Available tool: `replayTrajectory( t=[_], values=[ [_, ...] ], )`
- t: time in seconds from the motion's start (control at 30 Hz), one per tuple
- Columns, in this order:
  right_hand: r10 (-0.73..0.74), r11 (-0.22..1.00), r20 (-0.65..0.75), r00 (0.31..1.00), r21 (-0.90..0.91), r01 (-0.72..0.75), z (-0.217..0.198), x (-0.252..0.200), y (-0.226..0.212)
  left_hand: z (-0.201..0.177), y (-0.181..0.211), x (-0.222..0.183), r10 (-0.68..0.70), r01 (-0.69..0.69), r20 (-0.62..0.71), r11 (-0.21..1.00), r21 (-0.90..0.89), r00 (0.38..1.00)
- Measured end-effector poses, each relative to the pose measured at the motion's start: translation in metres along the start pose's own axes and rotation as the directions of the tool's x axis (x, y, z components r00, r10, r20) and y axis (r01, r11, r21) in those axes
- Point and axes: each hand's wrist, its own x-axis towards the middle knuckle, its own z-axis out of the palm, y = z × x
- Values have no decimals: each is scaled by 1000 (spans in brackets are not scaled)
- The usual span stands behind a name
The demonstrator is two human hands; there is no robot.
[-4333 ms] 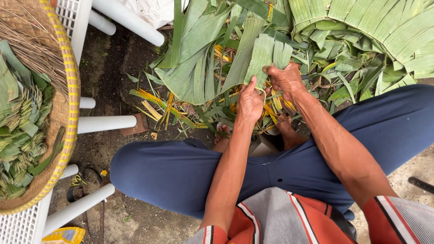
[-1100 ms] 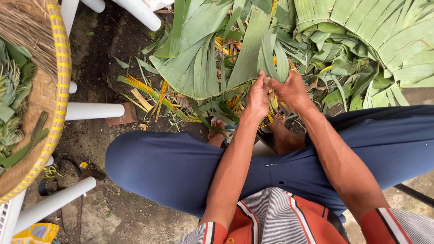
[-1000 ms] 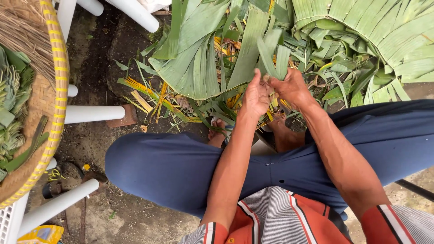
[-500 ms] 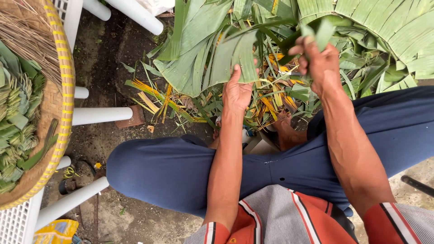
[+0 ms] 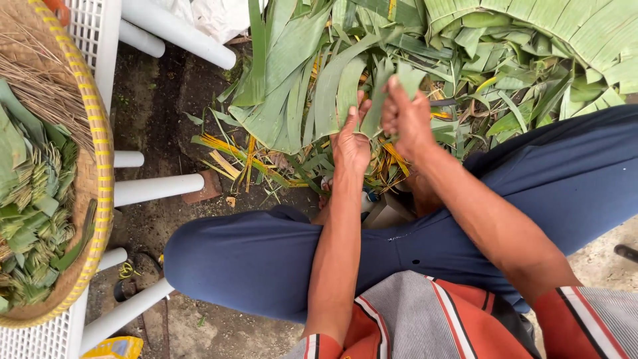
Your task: Tearing and stacking banana leaves into uniform strips for food preparation.
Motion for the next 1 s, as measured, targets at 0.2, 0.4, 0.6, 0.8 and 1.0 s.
replayTrajectory(
  t=[0.2,0.4,0.6,0.8,1.0],
  values=[
    [-42,999,-33,999,32,43,-38,28,-19,-15,1,14,-80,87,192,996,-25,978],
    [19,990,-116,993,-136,-35,-48,34,5,-44,-27,38,46,-17,134,978,-208,990],
    [118,992,61,991,-48,-116,-47,44,41,-44,-26,39,1,27,105,964,-266,994],
    [-33,999,38,999,-32,34,-39,37,24,-56,-43,45,-102,106,-119,994,27,988],
    [-44,998,52,998,-46,46,-38,32,20,-32,-27,28,-120,121,-40,992,24,992]
  ],
)
